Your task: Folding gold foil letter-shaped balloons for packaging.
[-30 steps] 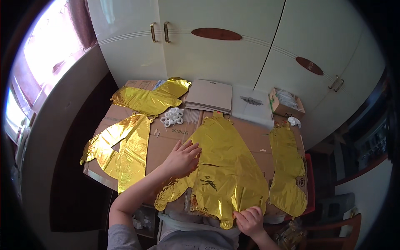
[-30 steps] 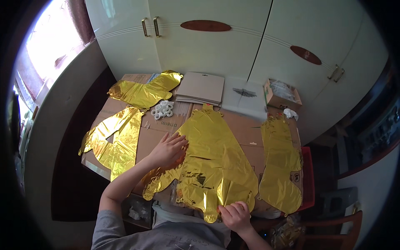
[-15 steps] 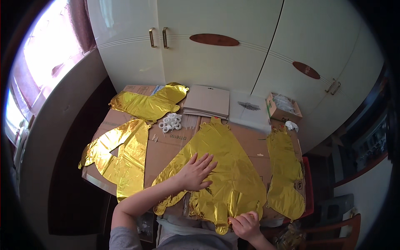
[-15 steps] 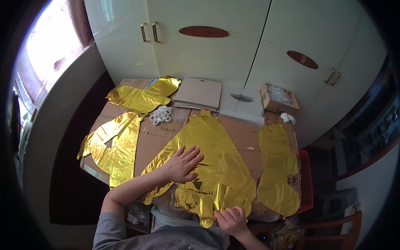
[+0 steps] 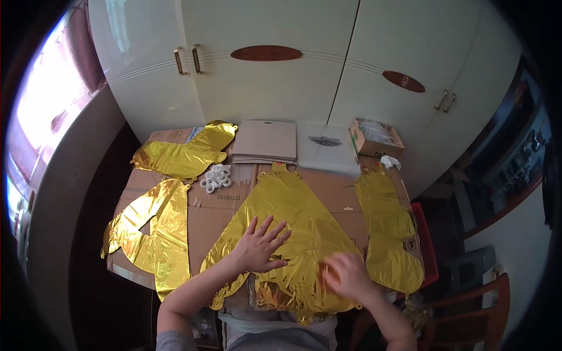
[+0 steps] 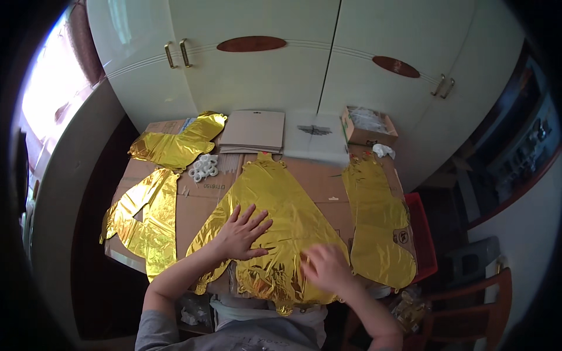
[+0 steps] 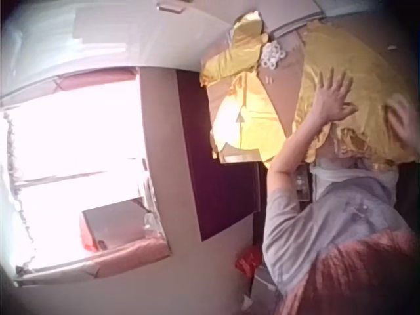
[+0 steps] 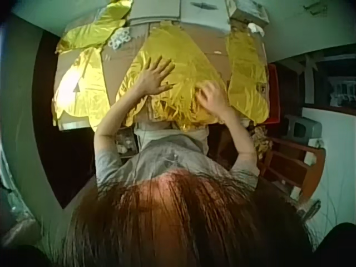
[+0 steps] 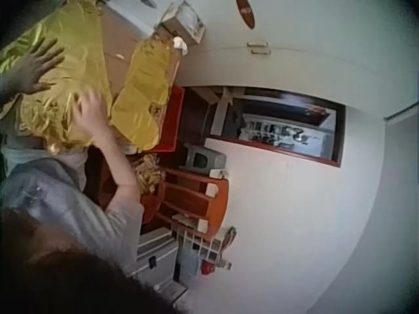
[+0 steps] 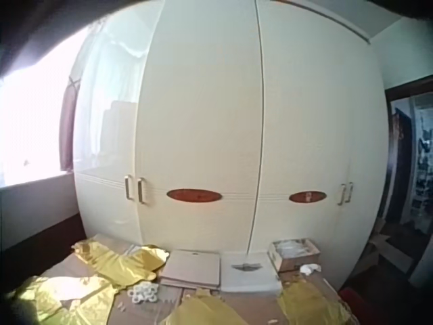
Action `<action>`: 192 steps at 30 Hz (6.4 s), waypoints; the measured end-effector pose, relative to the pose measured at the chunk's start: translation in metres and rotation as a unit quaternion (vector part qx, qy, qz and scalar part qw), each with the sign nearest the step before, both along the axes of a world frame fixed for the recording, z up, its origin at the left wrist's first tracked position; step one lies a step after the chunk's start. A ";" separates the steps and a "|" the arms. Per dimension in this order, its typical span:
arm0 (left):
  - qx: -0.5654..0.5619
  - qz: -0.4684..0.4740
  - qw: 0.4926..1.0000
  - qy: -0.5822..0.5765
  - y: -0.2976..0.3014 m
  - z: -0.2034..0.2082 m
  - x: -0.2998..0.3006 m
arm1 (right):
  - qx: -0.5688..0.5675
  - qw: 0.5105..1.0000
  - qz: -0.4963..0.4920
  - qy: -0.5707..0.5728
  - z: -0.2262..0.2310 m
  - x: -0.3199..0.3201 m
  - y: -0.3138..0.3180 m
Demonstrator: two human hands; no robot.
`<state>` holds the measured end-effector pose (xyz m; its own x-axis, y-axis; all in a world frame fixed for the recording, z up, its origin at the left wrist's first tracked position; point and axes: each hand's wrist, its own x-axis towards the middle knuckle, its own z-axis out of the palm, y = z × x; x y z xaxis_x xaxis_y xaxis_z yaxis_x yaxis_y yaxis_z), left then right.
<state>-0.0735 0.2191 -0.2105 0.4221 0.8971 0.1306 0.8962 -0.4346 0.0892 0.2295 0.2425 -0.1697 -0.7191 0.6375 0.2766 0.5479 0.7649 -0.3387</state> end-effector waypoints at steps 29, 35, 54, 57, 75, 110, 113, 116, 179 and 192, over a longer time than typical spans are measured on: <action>-0.025 -0.016 0.999 0.023 0.003 0.005 0.000 | -0.725 0.612 -0.078 0.304 -0.021 -0.041 0.134; -0.028 -0.011 0.999 0.034 0.003 0.006 0.000 | -0.231 0.972 -0.053 0.006 -0.017 -0.056 0.096; -0.041 0.020 0.999 -0.007 0.005 0.015 0.005 | -0.047 0.970 0.084 -0.225 -0.029 -0.062 0.117; -0.027 0.006 0.997 -0.065 0.010 0.028 0.016 | -0.059 0.964 0.078 -0.248 -0.020 -0.067 0.118; -0.019 -0.095 0.995 -0.004 0.011 0.006 0.021 | -0.054 0.871 -0.276 0.403 -0.066 0.059 -0.125; -0.055 -0.089 0.993 -0.051 0.013 0.000 0.013 | -0.061 0.992 0.027 0.110 -0.025 -0.066 -0.118; -0.052 -0.088 0.993 -0.051 0.012 -0.001 0.013 | -0.069 0.992 0.054 0.089 -0.028 -0.064 -0.117; -0.040 -0.085 0.994 -0.047 0.012 0.001 0.015 | -0.065 0.993 0.073 0.071 -0.032 -0.061 -0.115; -0.048 -0.079 0.996 -0.016 0.011 0.009 0.018 | -0.063 0.983 -0.001 0.171 -0.026 -0.018 -0.126; -0.031 -0.093 0.995 -0.011 0.013 0.008 0.018 | 0.014 1.000 -0.011 0.000 -0.042 -0.012 -0.077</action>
<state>-0.0557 0.2318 -0.2021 0.5787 0.8108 0.0878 0.7988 -0.5853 0.1392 0.2173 0.1651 -0.2113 -0.7059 0.6446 0.2936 0.5643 0.7623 -0.3170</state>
